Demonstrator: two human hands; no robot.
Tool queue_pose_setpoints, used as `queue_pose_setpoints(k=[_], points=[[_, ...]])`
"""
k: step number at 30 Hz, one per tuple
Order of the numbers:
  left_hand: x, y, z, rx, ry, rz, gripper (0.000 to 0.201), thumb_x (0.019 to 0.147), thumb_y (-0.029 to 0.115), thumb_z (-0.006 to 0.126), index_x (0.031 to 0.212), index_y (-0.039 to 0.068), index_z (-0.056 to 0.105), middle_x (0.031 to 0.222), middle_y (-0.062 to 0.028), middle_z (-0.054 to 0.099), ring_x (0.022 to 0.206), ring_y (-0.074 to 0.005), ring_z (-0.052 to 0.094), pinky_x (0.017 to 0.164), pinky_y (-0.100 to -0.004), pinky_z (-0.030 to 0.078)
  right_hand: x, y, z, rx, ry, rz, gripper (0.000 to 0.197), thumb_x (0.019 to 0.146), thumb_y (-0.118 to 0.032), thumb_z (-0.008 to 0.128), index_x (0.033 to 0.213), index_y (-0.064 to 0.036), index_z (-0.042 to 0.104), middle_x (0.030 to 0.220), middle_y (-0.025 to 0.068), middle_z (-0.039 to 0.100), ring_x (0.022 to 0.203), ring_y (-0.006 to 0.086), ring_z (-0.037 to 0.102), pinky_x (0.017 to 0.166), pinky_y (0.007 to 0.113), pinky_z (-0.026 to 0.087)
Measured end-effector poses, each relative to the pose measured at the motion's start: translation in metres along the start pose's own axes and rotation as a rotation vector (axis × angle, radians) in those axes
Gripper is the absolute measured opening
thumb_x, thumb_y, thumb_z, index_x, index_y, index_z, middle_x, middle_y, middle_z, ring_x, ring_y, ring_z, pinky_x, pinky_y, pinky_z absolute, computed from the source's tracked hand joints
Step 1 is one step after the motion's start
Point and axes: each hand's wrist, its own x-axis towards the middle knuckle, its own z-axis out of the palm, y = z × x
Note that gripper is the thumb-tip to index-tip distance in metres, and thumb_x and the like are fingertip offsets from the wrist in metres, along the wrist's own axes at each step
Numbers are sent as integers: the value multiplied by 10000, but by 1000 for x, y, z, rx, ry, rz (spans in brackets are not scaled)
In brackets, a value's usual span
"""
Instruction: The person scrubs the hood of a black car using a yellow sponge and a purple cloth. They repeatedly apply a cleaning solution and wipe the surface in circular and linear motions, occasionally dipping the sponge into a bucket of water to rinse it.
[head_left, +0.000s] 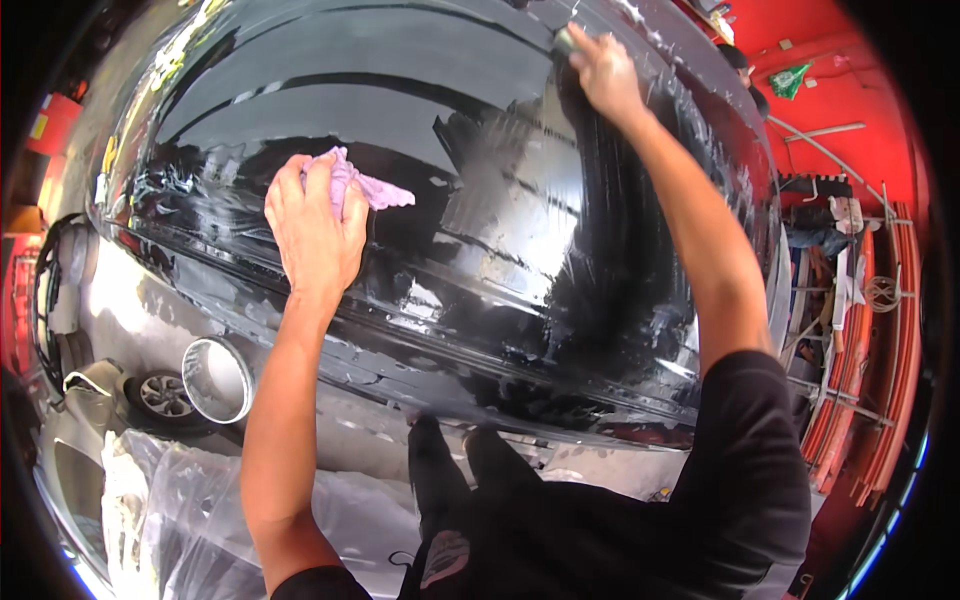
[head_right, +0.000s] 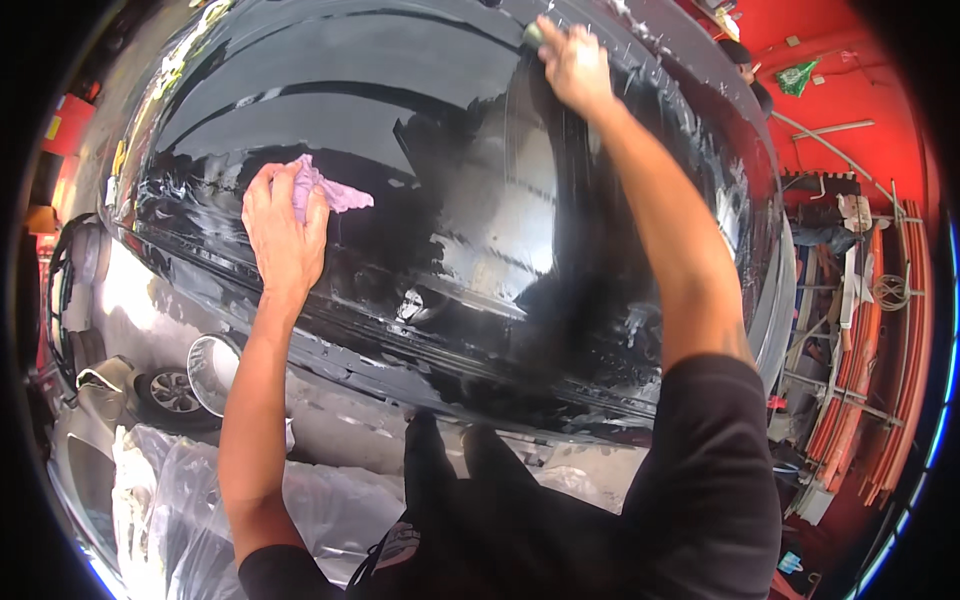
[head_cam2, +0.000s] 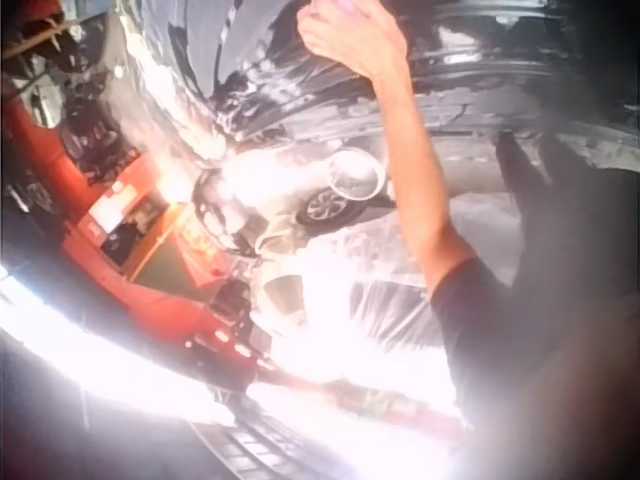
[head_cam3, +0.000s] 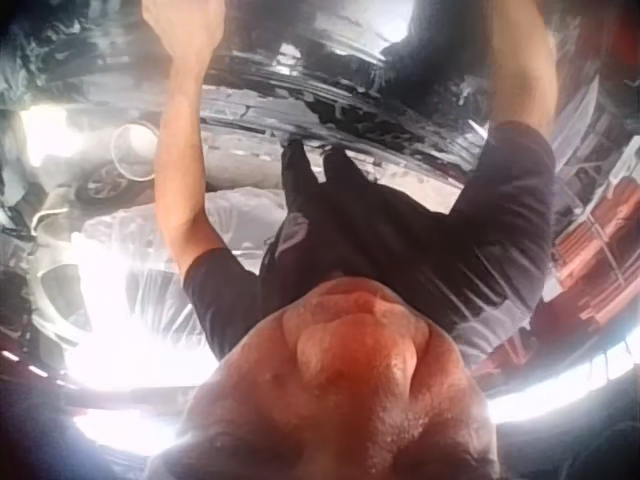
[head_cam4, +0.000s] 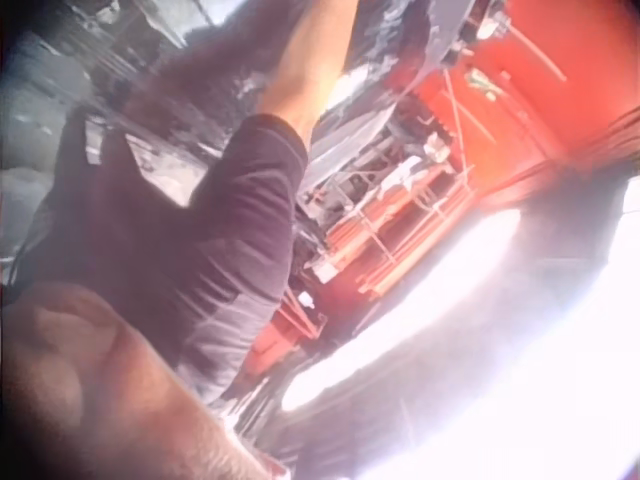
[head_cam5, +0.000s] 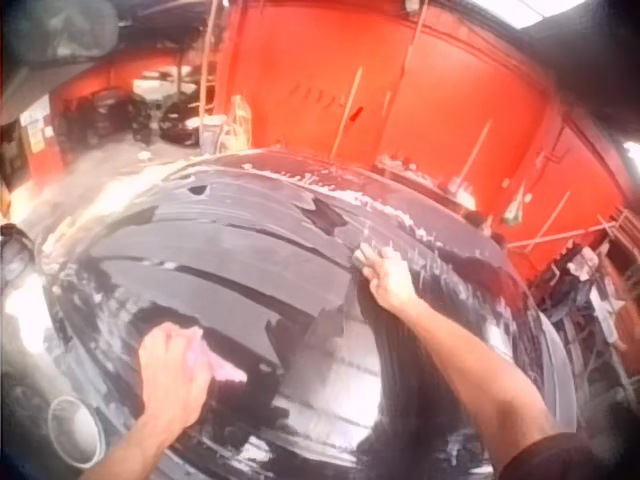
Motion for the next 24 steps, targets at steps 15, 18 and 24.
queue_pose_setpoints(k=[15,18,24], points=[[5,-1,-5,-15,-34,-22,461,975,249,700,1377,30,653,1445,-208,548,1368,-410,493,1165,-532,361,6,6,9,-1,18,59,559,978,-159,734,1522,-236,630,1254,213,668,1185,404,638,995,527,523],[-1,-9,-10,27,-16,-25,458,973,246,702,1373,28,653,1444,-211,549,1363,-414,496,1161,-534,365,-82,-84,-59,157,-133,-59,668,922,-103,788,1552,-249,619,1291,243,647,1223,404,626,1067,518,491],[5,0,-6,-15,-30,5,455,972,229,708,1371,21,641,1444,-215,554,1334,-419,514,1143,-541,381,-14,46,-21,110,-24,-174,512,984,-162,730,1490,-216,673,1232,177,668,1122,418,639,984,483,537]])
